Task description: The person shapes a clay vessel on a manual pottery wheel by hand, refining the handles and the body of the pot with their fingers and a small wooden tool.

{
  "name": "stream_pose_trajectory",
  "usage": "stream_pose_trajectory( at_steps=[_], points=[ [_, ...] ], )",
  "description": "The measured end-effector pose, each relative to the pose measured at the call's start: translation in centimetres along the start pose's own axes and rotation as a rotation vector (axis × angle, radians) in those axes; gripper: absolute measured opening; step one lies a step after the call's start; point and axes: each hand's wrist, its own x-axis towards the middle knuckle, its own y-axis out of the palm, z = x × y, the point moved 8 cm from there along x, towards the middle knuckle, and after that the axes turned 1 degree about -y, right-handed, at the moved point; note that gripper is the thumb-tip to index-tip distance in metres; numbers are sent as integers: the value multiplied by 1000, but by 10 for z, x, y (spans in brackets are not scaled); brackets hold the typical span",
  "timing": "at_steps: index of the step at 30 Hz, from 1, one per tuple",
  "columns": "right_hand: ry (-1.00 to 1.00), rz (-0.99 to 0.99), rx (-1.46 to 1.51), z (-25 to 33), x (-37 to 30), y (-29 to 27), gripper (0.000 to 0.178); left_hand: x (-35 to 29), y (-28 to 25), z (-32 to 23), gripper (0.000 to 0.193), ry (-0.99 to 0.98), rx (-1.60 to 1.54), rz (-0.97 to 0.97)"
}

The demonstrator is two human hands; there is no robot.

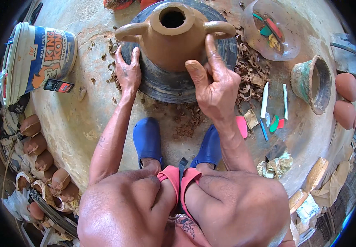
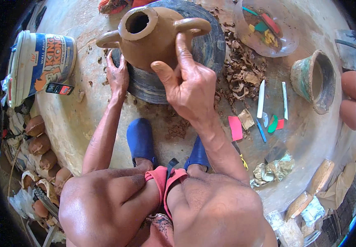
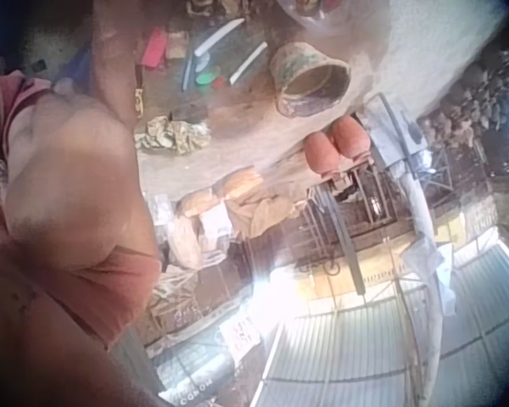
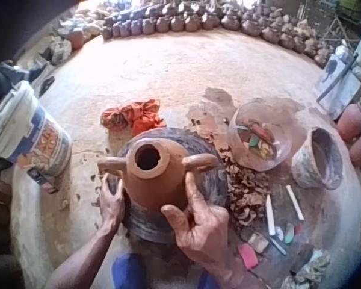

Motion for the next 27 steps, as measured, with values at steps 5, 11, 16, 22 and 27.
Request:
stream_pose_trajectory(
  at_steps=[5, 11, 16, 22, 27],
  points=[
    [-213, -387, 28, 4, 12, -29, 21, -2, 1, -5, 70, -13, 30, 15],
    [-96, -448, -144, -23, 33, -44, 38, -6, 1, -9, 69, -27, -4, 13],
    [-27, -352, -50, -37, 47, -24, 54, -5, 1, -9, 74, -1, -36, -7],
    [-22, -447, -44, -31, 64, -26, 28, -4, -1, -6, 68, 28, 12, -5],
    [137, -499, 103, -52, 56, -59, 17, -4, 2, -13, 67, -26, 1, 47]
  ],
)
